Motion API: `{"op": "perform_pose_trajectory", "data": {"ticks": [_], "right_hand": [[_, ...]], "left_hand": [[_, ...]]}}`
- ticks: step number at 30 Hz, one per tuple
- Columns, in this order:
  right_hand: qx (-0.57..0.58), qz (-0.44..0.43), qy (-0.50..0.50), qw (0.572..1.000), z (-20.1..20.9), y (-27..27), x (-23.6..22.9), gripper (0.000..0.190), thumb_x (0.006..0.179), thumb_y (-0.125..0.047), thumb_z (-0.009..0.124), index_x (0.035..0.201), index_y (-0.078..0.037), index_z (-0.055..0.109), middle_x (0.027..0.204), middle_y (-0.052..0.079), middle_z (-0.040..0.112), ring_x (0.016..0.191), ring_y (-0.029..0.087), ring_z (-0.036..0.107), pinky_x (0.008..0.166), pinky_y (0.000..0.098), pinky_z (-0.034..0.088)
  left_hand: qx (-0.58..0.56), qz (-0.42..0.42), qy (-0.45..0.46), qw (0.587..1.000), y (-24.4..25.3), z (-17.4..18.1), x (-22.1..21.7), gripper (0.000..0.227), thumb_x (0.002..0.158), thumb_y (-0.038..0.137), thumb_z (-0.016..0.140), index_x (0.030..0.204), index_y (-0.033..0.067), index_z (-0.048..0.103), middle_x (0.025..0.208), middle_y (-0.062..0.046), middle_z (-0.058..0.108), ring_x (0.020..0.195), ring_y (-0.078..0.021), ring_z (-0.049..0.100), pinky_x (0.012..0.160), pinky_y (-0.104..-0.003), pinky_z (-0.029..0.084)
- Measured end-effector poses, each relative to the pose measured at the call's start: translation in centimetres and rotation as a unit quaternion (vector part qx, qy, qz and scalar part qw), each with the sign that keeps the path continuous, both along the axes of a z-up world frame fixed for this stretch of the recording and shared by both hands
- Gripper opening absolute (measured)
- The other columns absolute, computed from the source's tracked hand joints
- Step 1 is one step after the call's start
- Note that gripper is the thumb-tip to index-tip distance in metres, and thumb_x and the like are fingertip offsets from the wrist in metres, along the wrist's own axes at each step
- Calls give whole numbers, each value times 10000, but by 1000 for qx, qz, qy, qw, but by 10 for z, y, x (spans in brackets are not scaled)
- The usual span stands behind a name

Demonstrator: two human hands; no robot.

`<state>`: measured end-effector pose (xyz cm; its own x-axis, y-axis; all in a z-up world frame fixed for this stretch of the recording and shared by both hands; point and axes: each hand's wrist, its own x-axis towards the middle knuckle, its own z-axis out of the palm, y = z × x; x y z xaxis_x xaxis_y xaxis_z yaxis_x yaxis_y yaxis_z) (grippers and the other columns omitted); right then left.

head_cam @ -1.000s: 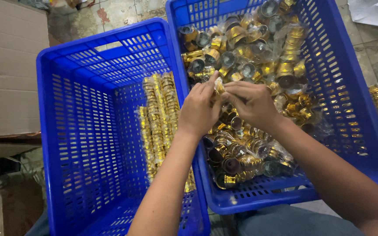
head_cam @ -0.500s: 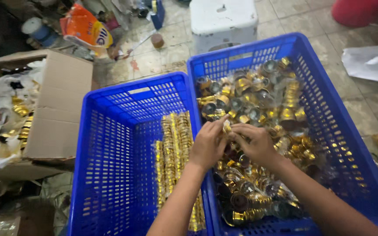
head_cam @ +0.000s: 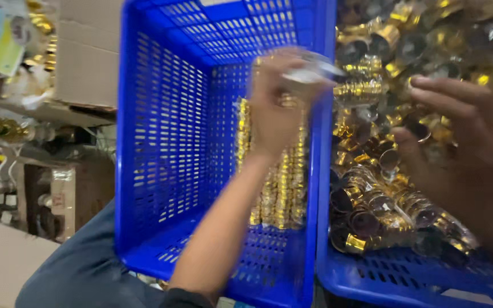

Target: The person sorts small, gold-colored metal parts from a large blue basket into a smaller blue basket. They pick up the parts by hand and place them in neat vertical rows within the smaller basket.

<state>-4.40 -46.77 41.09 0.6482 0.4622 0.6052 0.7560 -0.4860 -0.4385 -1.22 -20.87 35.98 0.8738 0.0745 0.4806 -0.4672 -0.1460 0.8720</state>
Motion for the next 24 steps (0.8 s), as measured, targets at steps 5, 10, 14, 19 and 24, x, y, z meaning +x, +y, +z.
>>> {"op": "perform_pose_trajectory", "data": {"ticks": [5, 10, 14, 19, 24], "right_hand": [[-11, -35, 87, 996, -5, 1, 2, 359, 1043, 205, 815, 1359, 134, 659, 1350, 329, 663, 1271, 419, 638, 1097, 469, 546], [-75, -24, 128, 989, -51, 5, 13, 390, 939, 99, 776, 1311, 65, 663, 1235, 248, 696, 1052, 301, 697, 846, 366, 601], [-80, -22, 176, 981, -52, 21, 9, 323, 943, 98, 725, 1259, 40, 700, 1192, 216, 705, 1040, 283, 703, 972, 377, 566], [-86, -23, 191, 978, -56, 18, 17, 313, 923, 101, 712, 1227, 29, 695, 1186, 178, 713, 1053, 267, 701, 985, 381, 567], [-120, -36, 181, 975, -57, 12, 20, 323, 949, 80, 729, 1265, 14, 705, 1204, 170, 713, 1037, 251, 710, 907, 342, 582]], "left_hand": [[114, 339, 81, 930, 143, -118, 59, 324, 885, 364, 812, 1092, 174, 649, 962, -1, 696, 882, -131, 642, 824, -262, 515], [222, 314, 188, 904, 227, -259, 78, 360, 857, 467, 801, 1044, 190, 668, 884, 18, 720, 778, -128, 655, 719, -300, 519], [240, 284, 253, 893, 235, -302, 74, 416, 868, 498, 749, 1107, 170, 657, 985, -49, 783, 894, -206, 759, 829, -334, 560], [187, 270, 263, 907, 222, -324, 73, 462, 940, 402, 732, 1344, 276, 545, 1050, -48, 768, 904, -181, 732, 847, -312, 552], [173, 253, 208, 929, 201, -313, 73, 274, 1003, 347, 686, 1237, 223, 614, 1122, -36, 721, 993, -164, 681, 904, -300, 530]]}}
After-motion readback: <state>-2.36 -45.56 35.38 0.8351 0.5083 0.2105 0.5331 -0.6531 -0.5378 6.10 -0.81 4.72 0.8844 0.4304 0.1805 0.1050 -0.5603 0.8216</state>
